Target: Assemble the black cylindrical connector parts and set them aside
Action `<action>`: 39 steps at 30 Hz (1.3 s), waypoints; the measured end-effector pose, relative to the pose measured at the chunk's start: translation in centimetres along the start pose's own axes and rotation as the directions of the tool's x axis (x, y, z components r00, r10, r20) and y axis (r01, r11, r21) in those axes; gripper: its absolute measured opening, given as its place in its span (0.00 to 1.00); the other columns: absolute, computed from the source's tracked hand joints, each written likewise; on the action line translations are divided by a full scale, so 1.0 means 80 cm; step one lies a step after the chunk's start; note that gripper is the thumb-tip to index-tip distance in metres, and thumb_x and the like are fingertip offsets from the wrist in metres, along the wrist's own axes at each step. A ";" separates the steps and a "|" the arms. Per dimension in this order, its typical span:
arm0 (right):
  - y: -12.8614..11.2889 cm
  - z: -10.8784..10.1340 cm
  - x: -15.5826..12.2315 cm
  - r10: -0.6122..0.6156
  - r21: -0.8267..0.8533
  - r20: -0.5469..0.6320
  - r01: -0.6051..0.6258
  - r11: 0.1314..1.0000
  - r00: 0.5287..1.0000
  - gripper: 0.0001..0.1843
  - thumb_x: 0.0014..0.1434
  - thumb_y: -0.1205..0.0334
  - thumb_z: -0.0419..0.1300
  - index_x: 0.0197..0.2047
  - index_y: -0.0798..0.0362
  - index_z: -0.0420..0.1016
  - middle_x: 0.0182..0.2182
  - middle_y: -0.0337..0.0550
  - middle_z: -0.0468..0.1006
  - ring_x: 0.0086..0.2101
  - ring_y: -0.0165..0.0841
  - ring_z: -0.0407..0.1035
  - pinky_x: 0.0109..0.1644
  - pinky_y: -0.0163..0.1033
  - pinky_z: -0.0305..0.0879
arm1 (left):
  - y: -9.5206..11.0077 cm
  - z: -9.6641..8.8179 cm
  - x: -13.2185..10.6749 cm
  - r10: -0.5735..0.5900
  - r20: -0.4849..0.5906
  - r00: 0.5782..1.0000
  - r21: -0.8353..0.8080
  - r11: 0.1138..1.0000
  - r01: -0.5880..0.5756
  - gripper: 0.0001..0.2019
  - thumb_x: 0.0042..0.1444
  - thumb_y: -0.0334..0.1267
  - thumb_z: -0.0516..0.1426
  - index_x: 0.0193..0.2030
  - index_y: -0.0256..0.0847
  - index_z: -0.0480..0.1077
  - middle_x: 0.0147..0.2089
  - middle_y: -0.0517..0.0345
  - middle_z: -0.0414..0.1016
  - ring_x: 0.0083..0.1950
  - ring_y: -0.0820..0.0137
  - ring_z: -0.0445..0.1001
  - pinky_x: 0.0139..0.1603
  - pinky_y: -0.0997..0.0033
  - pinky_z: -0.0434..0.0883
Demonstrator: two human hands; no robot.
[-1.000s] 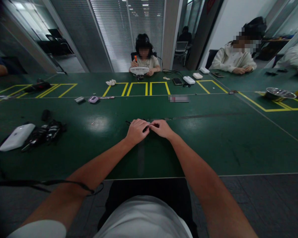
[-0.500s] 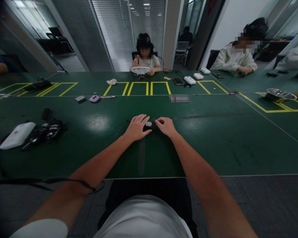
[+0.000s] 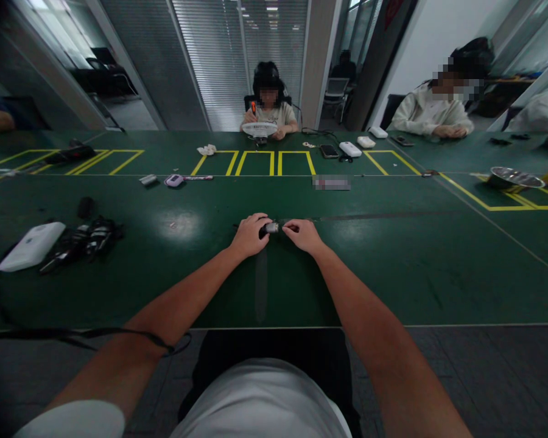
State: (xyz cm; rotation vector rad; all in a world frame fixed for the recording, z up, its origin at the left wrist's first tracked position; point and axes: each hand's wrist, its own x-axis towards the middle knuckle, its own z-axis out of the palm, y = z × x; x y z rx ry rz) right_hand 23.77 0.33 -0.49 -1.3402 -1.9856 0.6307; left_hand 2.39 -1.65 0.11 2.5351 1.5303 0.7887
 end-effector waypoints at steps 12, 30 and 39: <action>0.006 0.003 0.001 -0.015 0.050 0.037 0.013 0.999 0.999 0.13 0.56 0.56 0.60 0.38 0.55 0.82 0.28 0.42 0.79 0.27 0.30 0.68 0.33 0.35 0.63 | 0.000 -0.002 -0.001 0.021 0.015 1.000 -0.001 1.000 -0.021 0.19 0.55 0.33 0.58 0.55 0.43 0.71 0.62 0.49 0.67 0.61 0.55 0.67 0.61 0.48 0.65; 0.008 0.003 0.002 -0.036 0.041 0.038 0.034 0.999 0.999 0.13 0.56 0.57 0.60 0.38 0.55 0.82 0.27 0.42 0.80 0.27 0.30 0.69 0.33 0.36 0.63 | 0.004 -0.003 0.001 -0.039 0.054 0.998 0.006 0.999 0.039 0.20 0.56 0.34 0.57 0.56 0.44 0.70 0.62 0.51 0.66 0.62 0.57 0.66 0.62 0.52 0.63; 0.007 0.003 0.001 -0.037 0.024 0.038 0.036 0.999 0.999 0.13 0.56 0.57 0.61 0.38 0.55 0.82 0.28 0.42 0.80 0.27 0.30 0.69 0.34 0.36 0.63 | 0.004 -0.004 0.001 -0.027 0.051 0.998 0.004 1.000 0.027 0.19 0.56 0.34 0.57 0.56 0.43 0.70 0.62 0.51 0.67 0.61 0.57 0.66 0.62 0.51 0.63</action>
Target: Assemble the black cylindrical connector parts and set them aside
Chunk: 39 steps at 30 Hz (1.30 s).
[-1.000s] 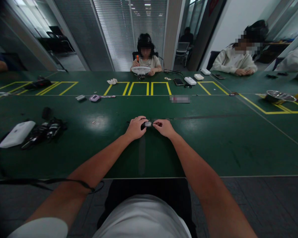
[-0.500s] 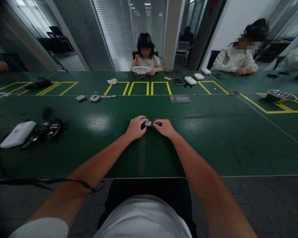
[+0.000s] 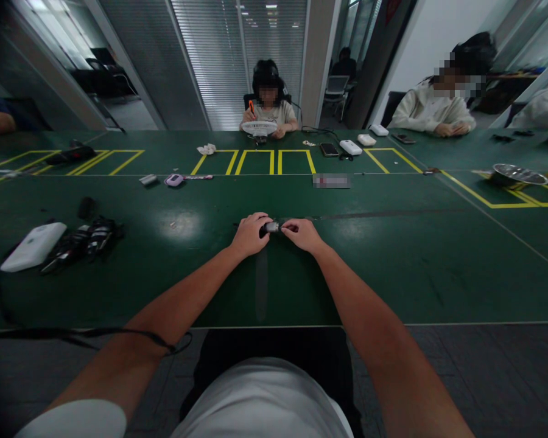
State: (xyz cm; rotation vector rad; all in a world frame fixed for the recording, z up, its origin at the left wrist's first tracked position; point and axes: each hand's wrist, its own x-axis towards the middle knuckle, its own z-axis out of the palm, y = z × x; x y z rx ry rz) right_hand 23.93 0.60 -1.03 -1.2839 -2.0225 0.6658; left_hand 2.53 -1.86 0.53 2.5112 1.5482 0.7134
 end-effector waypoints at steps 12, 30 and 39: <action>-0.003 0.000 0.000 -0.002 -0.042 0.012 0.002 0.999 1.000 0.11 0.57 0.58 0.61 0.37 0.55 0.83 0.27 0.42 0.79 0.27 0.30 0.68 0.34 0.35 0.62 | 0.001 -0.001 0.000 -0.007 0.009 1.000 -0.003 1.000 0.007 0.19 0.57 0.35 0.57 0.56 0.44 0.70 0.62 0.51 0.67 0.61 0.57 0.66 0.62 0.51 0.63; -0.002 0.003 0.001 0.007 -0.054 0.017 -0.006 0.999 1.000 0.11 0.57 0.59 0.60 0.38 0.54 0.82 0.29 0.42 0.80 0.28 0.30 0.69 0.34 0.35 0.62 | 0.002 0.000 0.001 -0.017 0.011 1.000 0.003 1.000 0.017 0.19 0.56 0.35 0.56 0.55 0.44 0.70 0.62 0.51 0.67 0.61 0.57 0.66 0.62 0.52 0.63; -0.006 0.004 0.000 0.004 -0.072 0.012 -0.003 0.997 1.000 0.11 0.58 0.59 0.60 0.39 0.54 0.82 0.29 0.42 0.80 0.28 0.30 0.69 0.35 0.36 0.63 | 0.003 -0.002 0.001 -0.030 0.030 0.999 -0.009 0.999 0.031 0.19 0.56 0.34 0.57 0.56 0.45 0.70 0.63 0.51 0.66 0.62 0.56 0.65 0.63 0.50 0.62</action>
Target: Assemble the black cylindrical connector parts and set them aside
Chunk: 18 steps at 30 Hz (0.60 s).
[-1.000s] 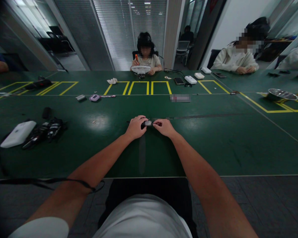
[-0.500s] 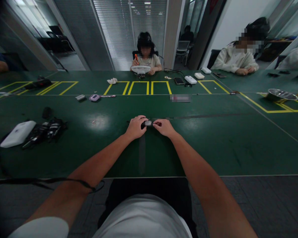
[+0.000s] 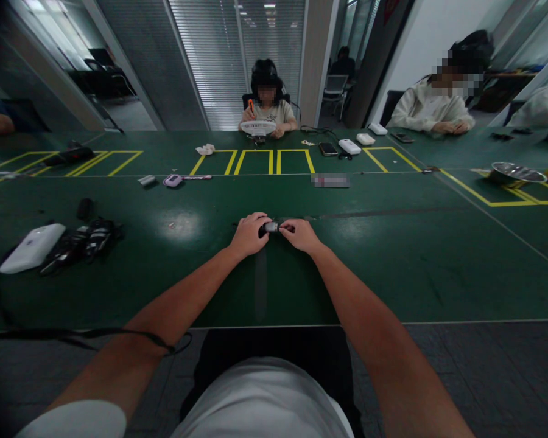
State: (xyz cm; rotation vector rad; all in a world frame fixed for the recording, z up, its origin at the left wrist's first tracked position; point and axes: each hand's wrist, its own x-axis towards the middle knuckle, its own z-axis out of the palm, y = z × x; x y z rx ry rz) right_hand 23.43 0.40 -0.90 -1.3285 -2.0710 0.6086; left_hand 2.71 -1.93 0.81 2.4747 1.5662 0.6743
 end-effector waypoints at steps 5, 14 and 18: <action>-0.004 -0.001 -0.001 -0.001 -0.011 -0.002 0.001 1.000 1.000 0.11 0.58 0.60 0.60 0.39 0.54 0.82 0.29 0.42 0.80 0.28 0.30 0.69 0.35 0.36 0.62 | -0.001 0.001 0.000 0.010 -0.006 1.000 0.000 1.000 -0.010 0.19 0.56 0.33 0.57 0.56 0.45 0.70 0.62 0.51 0.66 0.62 0.57 0.65 0.63 0.51 0.62; -0.002 0.002 0.000 0.006 0.004 -0.001 -0.006 1.000 1.000 0.11 0.58 0.60 0.60 0.39 0.54 0.82 0.29 0.42 0.80 0.28 0.30 0.69 0.35 0.35 0.62 | 0.000 0.001 0.000 0.012 -0.011 1.000 0.010 1.000 -0.012 0.19 0.56 0.34 0.57 0.56 0.45 0.70 0.62 0.52 0.67 0.62 0.57 0.65 0.63 0.52 0.62; -0.001 0.005 0.000 -0.007 -0.014 -0.010 0.007 1.000 1.000 0.10 0.59 0.60 0.60 0.38 0.54 0.82 0.30 0.42 0.80 0.29 0.31 0.69 0.35 0.36 0.61 | 0.000 0.001 0.000 0.006 -0.003 1.000 0.006 1.000 -0.006 0.20 0.56 0.34 0.57 0.56 0.45 0.70 0.63 0.52 0.66 0.62 0.57 0.65 0.63 0.51 0.62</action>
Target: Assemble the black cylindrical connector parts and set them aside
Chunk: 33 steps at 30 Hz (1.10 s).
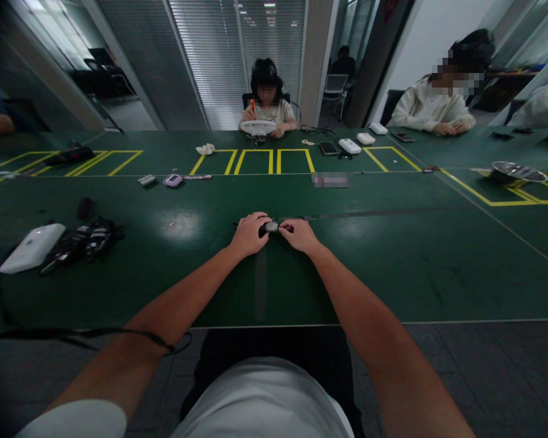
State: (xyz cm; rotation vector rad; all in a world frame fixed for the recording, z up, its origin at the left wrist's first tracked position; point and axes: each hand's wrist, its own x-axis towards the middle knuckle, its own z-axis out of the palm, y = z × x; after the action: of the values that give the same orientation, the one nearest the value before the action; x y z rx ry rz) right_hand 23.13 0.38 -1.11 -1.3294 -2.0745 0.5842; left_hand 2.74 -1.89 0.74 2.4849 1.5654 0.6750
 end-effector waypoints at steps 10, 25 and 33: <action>0.000 0.002 0.000 -0.013 -0.040 -0.010 0.012 0.999 1.000 0.11 0.60 0.59 0.59 0.38 0.53 0.82 0.30 0.42 0.80 0.29 0.31 0.69 0.34 0.36 0.60 | 0.003 -0.003 0.000 -0.003 0.006 1.000 -0.002 1.000 0.003 0.19 0.56 0.33 0.56 0.56 0.46 0.70 0.62 0.52 0.66 0.62 0.57 0.65 0.63 0.51 0.62; 0.001 0.003 0.001 -0.028 -0.029 -0.024 0.027 0.999 0.999 0.10 0.60 0.59 0.60 0.37 0.53 0.82 0.31 0.42 0.81 0.30 0.31 0.69 0.35 0.36 0.61 | 0.004 -0.002 0.000 -0.015 0.012 1.000 -0.007 1.000 0.015 0.20 0.55 0.33 0.57 0.55 0.47 0.70 0.62 0.53 0.66 0.62 0.57 0.65 0.63 0.51 0.62; 0.000 0.002 0.000 0.015 0.034 -0.044 -0.014 0.999 0.999 0.09 0.56 0.58 0.63 0.38 0.53 0.81 0.28 0.41 0.79 0.26 0.29 0.68 0.33 0.35 0.61 | 0.001 -0.002 -0.001 0.017 -0.014 1.000 -0.007 1.000 -0.017 0.19 0.56 0.34 0.57 0.55 0.45 0.70 0.61 0.51 0.67 0.61 0.56 0.66 0.62 0.50 0.63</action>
State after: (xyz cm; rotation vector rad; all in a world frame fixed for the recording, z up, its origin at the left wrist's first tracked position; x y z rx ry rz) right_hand 23.04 0.40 -1.22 -1.3276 -2.0126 0.5876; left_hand 2.69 -2.02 0.86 2.4960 1.5456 0.7009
